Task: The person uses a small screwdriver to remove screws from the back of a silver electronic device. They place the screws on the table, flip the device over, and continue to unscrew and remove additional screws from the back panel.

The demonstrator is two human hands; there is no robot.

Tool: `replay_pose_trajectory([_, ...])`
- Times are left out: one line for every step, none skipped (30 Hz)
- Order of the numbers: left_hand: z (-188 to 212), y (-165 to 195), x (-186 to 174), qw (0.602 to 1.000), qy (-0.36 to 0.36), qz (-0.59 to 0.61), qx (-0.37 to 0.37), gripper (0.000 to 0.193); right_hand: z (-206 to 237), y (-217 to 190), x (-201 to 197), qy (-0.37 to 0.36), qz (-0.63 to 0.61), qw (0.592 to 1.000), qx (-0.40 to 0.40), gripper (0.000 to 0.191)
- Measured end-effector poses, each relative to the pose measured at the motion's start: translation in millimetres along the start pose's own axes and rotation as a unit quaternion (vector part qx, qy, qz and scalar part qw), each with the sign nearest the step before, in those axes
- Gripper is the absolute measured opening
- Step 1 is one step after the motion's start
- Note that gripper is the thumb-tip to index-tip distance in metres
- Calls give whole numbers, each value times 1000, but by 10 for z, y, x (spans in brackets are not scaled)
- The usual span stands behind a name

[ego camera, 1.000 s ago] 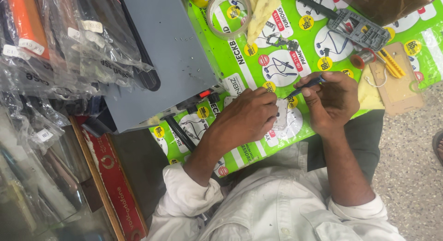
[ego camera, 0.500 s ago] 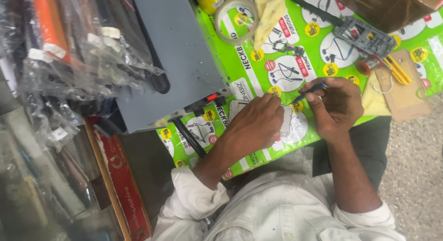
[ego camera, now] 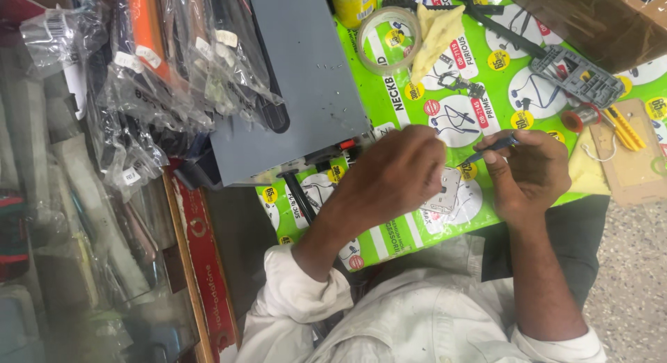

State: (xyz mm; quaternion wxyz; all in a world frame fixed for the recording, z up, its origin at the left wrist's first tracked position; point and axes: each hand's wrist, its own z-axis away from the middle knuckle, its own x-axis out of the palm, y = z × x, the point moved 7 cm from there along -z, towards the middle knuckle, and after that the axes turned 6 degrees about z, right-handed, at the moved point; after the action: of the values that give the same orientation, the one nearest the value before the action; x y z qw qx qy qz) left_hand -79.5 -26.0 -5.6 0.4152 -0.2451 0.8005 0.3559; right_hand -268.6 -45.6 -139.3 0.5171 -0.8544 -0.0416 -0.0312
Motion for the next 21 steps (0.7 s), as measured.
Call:
replay_pose_trajectory([50, 34, -222, 995, 93, -22, 7, 20, -1, 2, -1, -1, 3, 1000, -1, 41])
replay_pose_trajectory([122, 72, -430, 981, 186, -45, 13, 23, -1, 6, -3, -5, 3, 1000, 2, 41])
replay_pose_trajectory([189, 50, -575, 968, 239, -67, -27, 22, -5, 10, 0, -7, 1, 1000, 2, 41])
replay_pose_trajectory([250, 13, -699, 951, 291, -88, -65, 22, -6, 11, 0, -9, -1, 1000, 1, 40])
replay_pose_trajectory([260, -54, -745, 945, 291, -104, -102, 21, -9, 13, 1, -9, -1, 1000, -2, 40])
replay_pose_trajectory([276, -118, -783, 939, 291, -119, -141, 20, -8, 17, 2, -8, -1, 1000, -2, 40])
replay_pose_trajectory([291, -183, -806, 930, 290, -133, -181, 20, -9, 23, 5, -7, 0, 1000, -1, 40])
replay_pose_trajectory([265, -235, -795, 931, 275, -145, -194, 21, -9, 33, 13, -7, 0, 1000, 2, 40])
replay_pose_trajectory([238, -296, -786, 930, 260, -158, -208, 22, -9, 38, 25, -8, 2, 1000, 2, 40])
replay_pose_trajectory([229, -340, -786, 928, 246, -173, -222, 23, -9, 43, 40, -10, 3, 1000, 1, 39])
replay_pose_trajectory([232, -356, -795, 928, 246, -169, -224, 22, -14, 42, 47, -10, 7, 1000, -5, 39])
replay_pose_trajectory([234, -365, -799, 929, 245, -165, -225, 22, -16, 43, 60, -10, 7, 1000, -8, 39])
replay_pose_trajectory([238, -370, -800, 930, 243, -159, -226, 22, -17, 42, 71, -9, 7, 1000, -11, 39])
replay_pose_trajectory([239, -379, -802, 929, 241, -161, -230, 21, -24, 43, 78, -8, 4, 1000, -15, 39])
replay_pose_trajectory([237, -388, -802, 929, 238, -161, -233, 21, -27, 43, 83, -6, 4, 1000, -15, 38])
replay_pose_trajectory([243, -394, -802, 929, 235, -162, -238, 20, -30, 44, 86, -4, 4, 1000, -15, 38])
replay_pose_trajectory([240, -400, -803, 929, 234, -163, -236, 20, -33, 47, 92, -3, 3, 1000, -14, 37])
replay_pose_trajectory([235, -409, -805, 929, 234, -166, -234, 20, -35, 48, 98, -4, 3, 1000, -13, 37])
replay_pose_trajectory([241, -412, -807, 929, 233, -168, -233, 20, -37, 50, 105, -4, 2, 1000, -12, 37])
replay_pose_trajectory([249, -420, -807, 927, 232, -173, -238, 20, -36, 52, 111, -7, 1, 1000, -12, 37])
replay_pose_trajectory([249, -431, -801, 926, 231, -177, -241, 20, -37, 55, 116, -7, 1, 1000, -12, 38])
